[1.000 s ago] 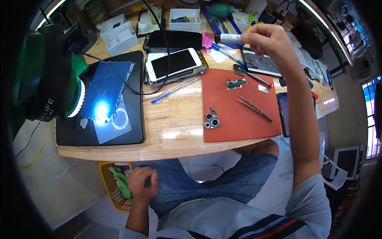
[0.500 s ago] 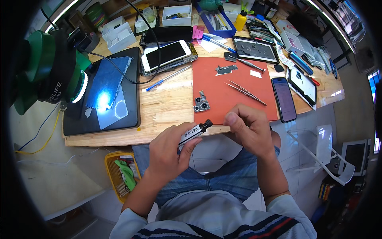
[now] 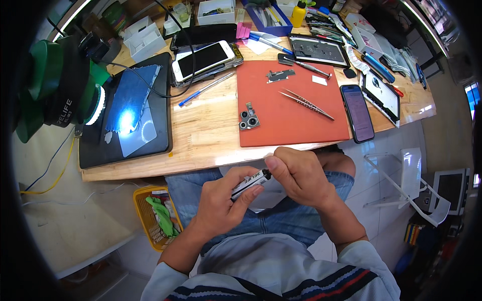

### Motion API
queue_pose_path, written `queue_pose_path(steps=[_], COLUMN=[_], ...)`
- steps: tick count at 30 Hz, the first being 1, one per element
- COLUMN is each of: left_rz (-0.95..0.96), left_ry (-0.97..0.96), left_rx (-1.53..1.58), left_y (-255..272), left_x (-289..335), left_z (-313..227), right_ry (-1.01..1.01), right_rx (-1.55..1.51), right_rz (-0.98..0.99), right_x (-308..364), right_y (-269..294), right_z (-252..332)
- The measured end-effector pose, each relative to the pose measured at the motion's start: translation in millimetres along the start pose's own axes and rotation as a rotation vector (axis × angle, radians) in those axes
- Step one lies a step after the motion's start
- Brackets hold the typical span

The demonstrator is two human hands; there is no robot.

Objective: The person retrieves a small bottle and a toothpick, then uses the toothpick to clean the lenses of a camera module assembly on a workbench. The person briefly walks to a kitchen area to pick up the toothpick before returning to the workbench to continue cleaning.

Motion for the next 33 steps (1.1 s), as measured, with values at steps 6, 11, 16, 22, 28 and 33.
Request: queue_pose_path(steps=[6,11,16,22,28,33], left_rz=[0.165,0.149,-0.211,-0.517,-0.596,-0.577], left_ry=[0.285,0.248,-0.067,-0.160,-0.168,-0.150], left_rx=[0.657,0.585,0.122,-0.023,-0.016,-0.032], left_y=[-2.6,10.3,38.1,56.5,48.8,49.6], left_x=[-1.0,-8.0,-25.0,-50.0,-67.5,-74.0], left_z=[15.2,13.4,7.3,20.5,35.9,42.0], right_ry=[0.079,0.077,0.137,-0.151,-0.110,-0.180], right_rx=[0.010,-0.199,-0.057,0.036,0.137,0.287], right_rz=[0.062,0.153,-0.001,-0.101,-0.090,0.022], right_x=[-12.2,-28.3,-55.1,-108.6,-140.9,-158.4], right_y=[6.4,25.3,56.0,84.6,68.4,57.5], right_z=[2.3,5.0,8.9,-40.0,-83.4,-93.2])
Point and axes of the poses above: each hand's wrist, its own x-axis away from the middle knuckle, its own y-axis out of the back of the hand, z = x × y, the point moved 3 cm from there along -x, towards the middle knuckle, and after that the axes turned 6 degrees about y, right-handed, at the moved point
